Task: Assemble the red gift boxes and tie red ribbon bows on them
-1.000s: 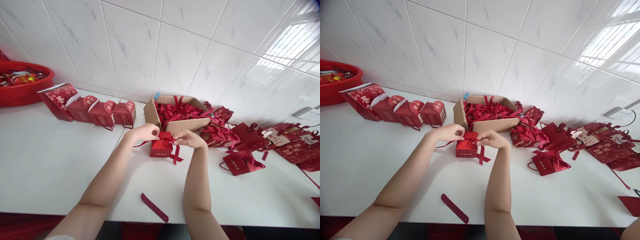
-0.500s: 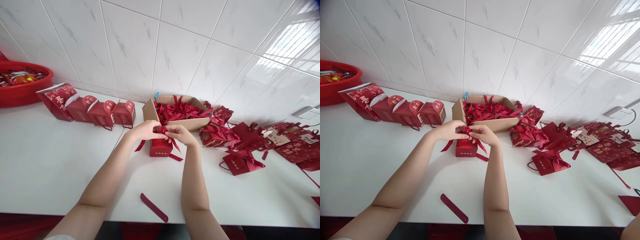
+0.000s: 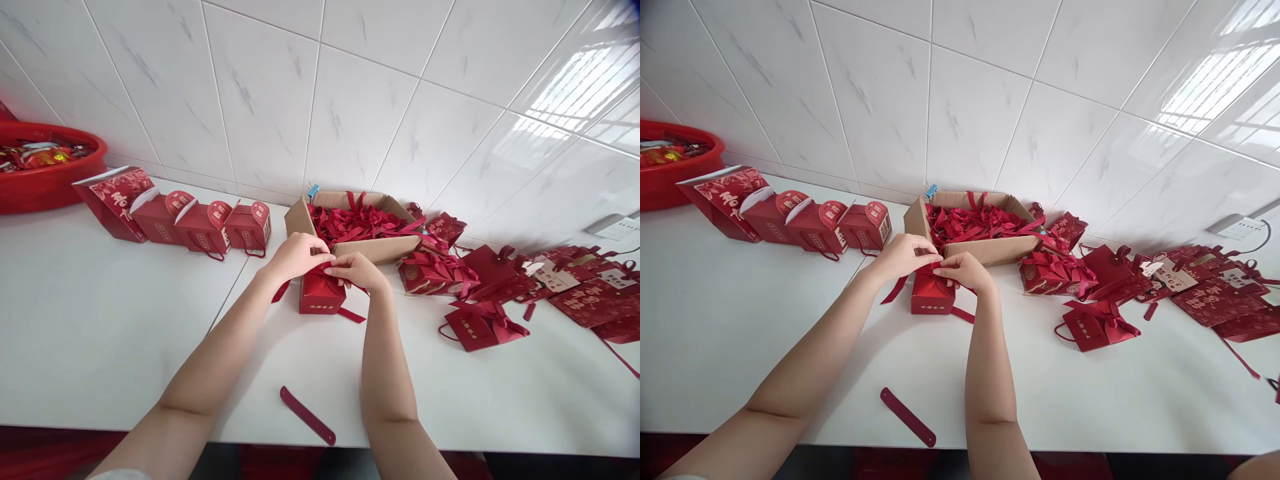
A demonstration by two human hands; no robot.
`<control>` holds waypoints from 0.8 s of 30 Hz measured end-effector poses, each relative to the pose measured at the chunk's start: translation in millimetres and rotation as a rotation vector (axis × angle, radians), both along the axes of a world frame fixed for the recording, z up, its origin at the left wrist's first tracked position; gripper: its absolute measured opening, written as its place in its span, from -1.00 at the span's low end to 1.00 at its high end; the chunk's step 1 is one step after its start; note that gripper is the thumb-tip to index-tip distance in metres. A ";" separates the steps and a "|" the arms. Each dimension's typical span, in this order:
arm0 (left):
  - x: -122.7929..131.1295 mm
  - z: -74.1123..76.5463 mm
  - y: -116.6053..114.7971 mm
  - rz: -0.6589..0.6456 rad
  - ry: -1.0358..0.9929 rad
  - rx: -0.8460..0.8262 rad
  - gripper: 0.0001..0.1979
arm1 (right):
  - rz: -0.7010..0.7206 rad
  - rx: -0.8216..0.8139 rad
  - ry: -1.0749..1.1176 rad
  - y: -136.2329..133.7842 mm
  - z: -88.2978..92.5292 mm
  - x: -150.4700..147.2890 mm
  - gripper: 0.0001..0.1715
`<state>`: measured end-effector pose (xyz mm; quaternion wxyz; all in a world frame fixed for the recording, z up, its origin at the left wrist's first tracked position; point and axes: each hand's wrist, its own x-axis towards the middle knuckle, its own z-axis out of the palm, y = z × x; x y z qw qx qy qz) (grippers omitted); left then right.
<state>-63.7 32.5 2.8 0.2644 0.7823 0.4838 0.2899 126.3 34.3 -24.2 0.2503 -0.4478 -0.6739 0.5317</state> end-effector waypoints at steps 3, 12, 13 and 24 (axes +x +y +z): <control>-5.7 1.6 0.0 -0.020 0.055 -0.019 -0.69 | -0.027 0.050 0.006 2.5 -1.3 -0.3 -0.61; -16.5 0.0 4.3 -0.106 0.413 -0.147 -0.86 | 0.066 -0.007 0.090 4.7 -4.2 2.4 -0.59; -17.0 0.4 4.0 -0.109 0.405 -0.157 -0.87 | 0.061 -0.024 0.120 5.5 -5.7 1.3 -0.58; -28.8 17.8 -10.5 -0.179 0.230 -0.116 -0.89 | -0.131 -0.174 0.145 3.3 -2.8 -17.9 -0.85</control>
